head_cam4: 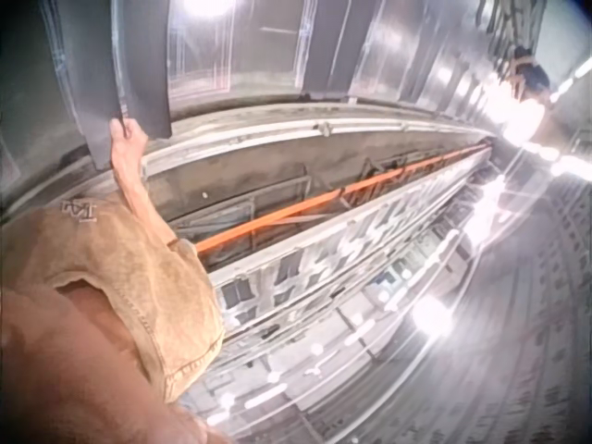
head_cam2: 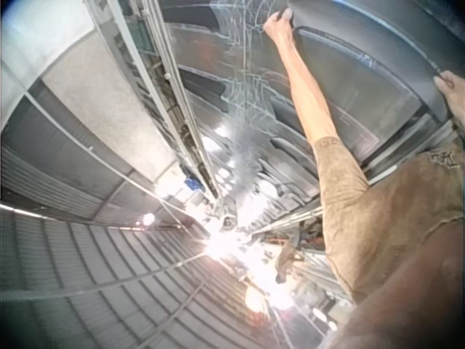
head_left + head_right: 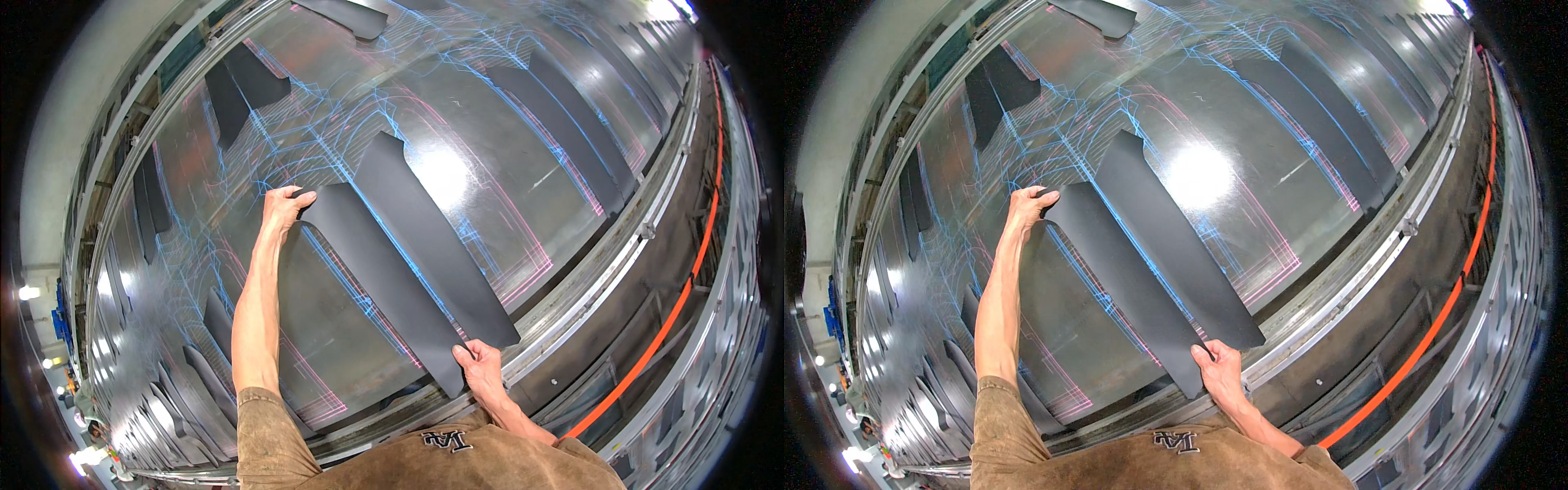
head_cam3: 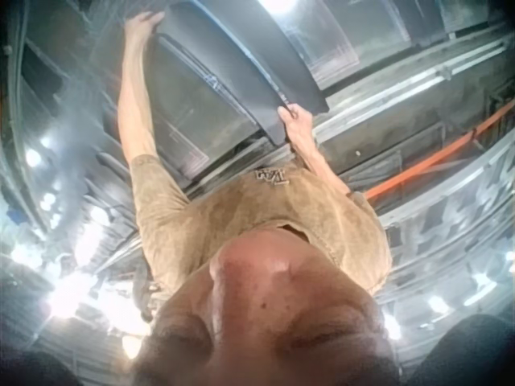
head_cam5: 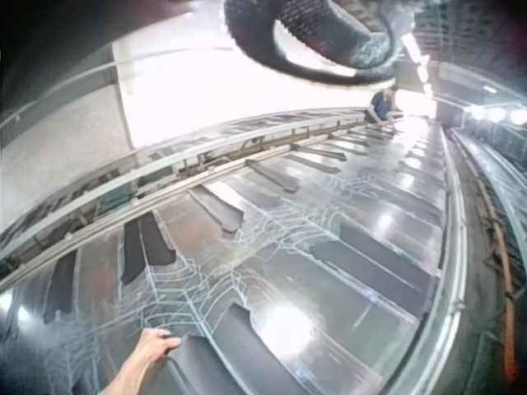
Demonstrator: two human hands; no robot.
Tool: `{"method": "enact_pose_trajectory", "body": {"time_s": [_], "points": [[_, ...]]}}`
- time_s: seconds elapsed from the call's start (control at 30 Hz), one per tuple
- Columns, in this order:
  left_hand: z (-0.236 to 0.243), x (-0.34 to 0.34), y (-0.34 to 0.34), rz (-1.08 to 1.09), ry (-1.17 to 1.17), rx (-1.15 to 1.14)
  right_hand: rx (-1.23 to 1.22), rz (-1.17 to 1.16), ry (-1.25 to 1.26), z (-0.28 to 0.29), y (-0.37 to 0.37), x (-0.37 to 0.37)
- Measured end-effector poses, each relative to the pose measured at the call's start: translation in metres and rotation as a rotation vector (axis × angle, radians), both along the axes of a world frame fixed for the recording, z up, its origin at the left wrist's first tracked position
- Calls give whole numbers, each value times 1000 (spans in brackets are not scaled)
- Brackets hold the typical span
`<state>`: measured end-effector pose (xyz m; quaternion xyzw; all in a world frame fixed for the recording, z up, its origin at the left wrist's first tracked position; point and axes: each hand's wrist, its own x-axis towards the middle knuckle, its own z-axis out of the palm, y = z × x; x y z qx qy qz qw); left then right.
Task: The person repeatedly picks up black rectangular material pieces and places them onto a large, curved, reflective surface marked with blue and pink grid lines. They align the pieces with the grid and smooth them down with their hands, repeating this process for multiple pieces.
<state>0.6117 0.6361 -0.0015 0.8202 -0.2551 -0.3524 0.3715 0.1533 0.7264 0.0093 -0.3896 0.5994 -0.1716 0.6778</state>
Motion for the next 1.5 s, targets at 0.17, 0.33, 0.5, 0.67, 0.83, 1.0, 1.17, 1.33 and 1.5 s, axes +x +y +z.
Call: {"method": "enact_pose_trajectory", "body": {"time_s": [0.17,0.33,0.5,0.67,0.83,1.0,1.17,1.33,1.5], "points": [[-7,-2,0,0,0,-48,-9,79,93,2,-1,-2],[-10,-4,1,24,-32,-55,-26,92,146,4,-3,-1],[-8,-7,-2,43,-32,-32,-66,99,218,-2,-1,-3],[-6,-11,1,72,47,-116,-100,109,257,-4,-3,-1],[-15,-3,1,-1,-7,-94,-171,111,317,1,-3,2],[-7,-6,0,27,-19,-50,-234,134,335,4,-7,5],[-7,-6,-2,30,-61,4,-273,86,325,-3,-4,4],[-4,-8,-1,23,-60,3,-258,99,349,0,-6,6],[-8,-5,-2,14,-82,-4,-248,89,354,-1,-7,6]]}}
